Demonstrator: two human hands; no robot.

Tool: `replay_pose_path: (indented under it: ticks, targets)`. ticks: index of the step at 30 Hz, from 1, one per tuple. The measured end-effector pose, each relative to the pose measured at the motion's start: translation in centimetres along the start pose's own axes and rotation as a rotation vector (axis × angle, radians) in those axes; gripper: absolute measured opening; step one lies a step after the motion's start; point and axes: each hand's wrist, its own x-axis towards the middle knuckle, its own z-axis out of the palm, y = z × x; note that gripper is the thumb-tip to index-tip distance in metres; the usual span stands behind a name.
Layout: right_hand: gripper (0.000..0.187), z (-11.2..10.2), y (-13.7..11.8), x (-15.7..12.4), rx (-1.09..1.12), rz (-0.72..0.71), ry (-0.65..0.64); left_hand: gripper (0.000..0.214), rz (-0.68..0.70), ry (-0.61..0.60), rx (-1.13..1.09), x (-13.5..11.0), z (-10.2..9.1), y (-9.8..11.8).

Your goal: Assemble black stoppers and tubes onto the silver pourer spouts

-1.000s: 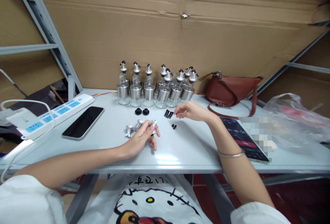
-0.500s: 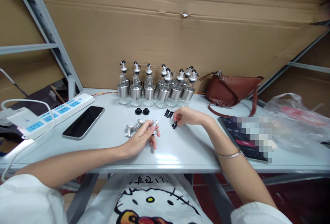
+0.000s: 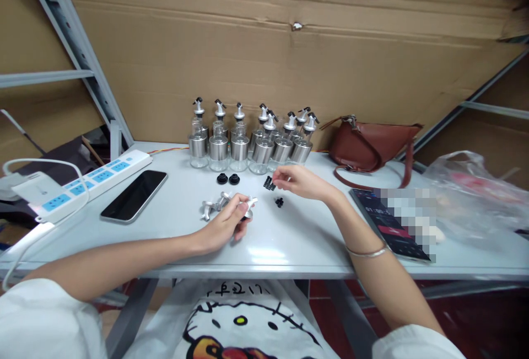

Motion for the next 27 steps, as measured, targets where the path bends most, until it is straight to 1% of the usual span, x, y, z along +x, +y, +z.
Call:
replay_pose_path:
  ticks: [1, 3, 6, 7, 9, 11, 14, 15, 17, 18, 21, 22, 24, 26, 27]
  targets:
    - [0.018, 0.4, -0.9, -0.1, 0.096, -0.037, 0.002, 0.042, -0.001, -0.006, 0.007, 0.0, -0.1, -0.1]
    - [0.027, 1.3, -2.9, -0.3, 0.284, -0.116, -0.091, 0.045, 0.007, -0.011, 0.008, 0.0, -0.1, -0.1]
    - [0.025, 2.6, -5.1, -0.8, 0.391, -0.234, -0.219, 0.053, 0.041, -0.019, -0.028, 0.0, 0.0, -0.2]
    - [0.023, 2.8, -5.5, -0.9, 0.410, -0.244, -0.248, 0.055, 0.049, -0.020, -0.041, 0.0, 0.0, -0.2]
    - [0.022, 2.7, -5.5, -1.1, 0.462, -0.220, -0.288, 0.054, 0.063, -0.001, -0.033, 0.0, 0.0, -0.1]
    - [0.021, 2.3, -5.1, -1.2, 0.527, -0.179, -0.311, 0.043, 0.106, 0.055, 0.076, 0.0, -0.3, 0.3]
    - [0.025, 1.5, -4.5, -1.4, 0.556, -0.150, -0.307, 0.024, 0.267, 0.119, 0.457, 0.0, -1.3, 0.9]
    - [0.025, 1.5, -4.5, -1.4, 0.523, -0.155, -0.294, 0.022, 0.344, 0.122, 0.592, 0.0, -1.7, 1.1]
    - [0.019, 1.6, -4.9, -1.5, 0.383, -0.186, -0.239, 0.022, 0.515, 0.137, 0.799, 0.2, -2.4, 1.3]
    - [0.018, 1.9, -5.3, -1.5, 0.282, -0.211, -0.189, 0.023, 0.598, 0.159, 0.872, 0.4, -2.7, 1.3]
    - [0.024, 3.0, -6.3, -1.5, -0.027, -0.267, -0.014, 0.026, 0.795, 0.269, 1.074, 1.0, -3.3, 1.4]
    - [0.025, 3.4, -6.5, -1.5, -0.108, -0.275, 0.031, 0.025, 0.850, 0.299, 1.155, 1.2, -3.5, 1.4]
    - [0.026, 4.2, -6.6, -1.3, -0.214, -0.269, 0.069, 0.022, 0.944, 0.331, 1.329, 1.6, -3.8, 1.6]
    - [0.026, 4.7, -6.4, -1.0, -0.235, -0.253, 0.078, 0.021, 0.999, 0.358, 1.473, 1.8, -4.0, 1.9]
    - [0.026, 4.9, -6.3, -0.9, -0.211, -0.247, 0.082, 0.020, 1.014, 0.370, 1.516, 1.9, -4.1, 2.0]
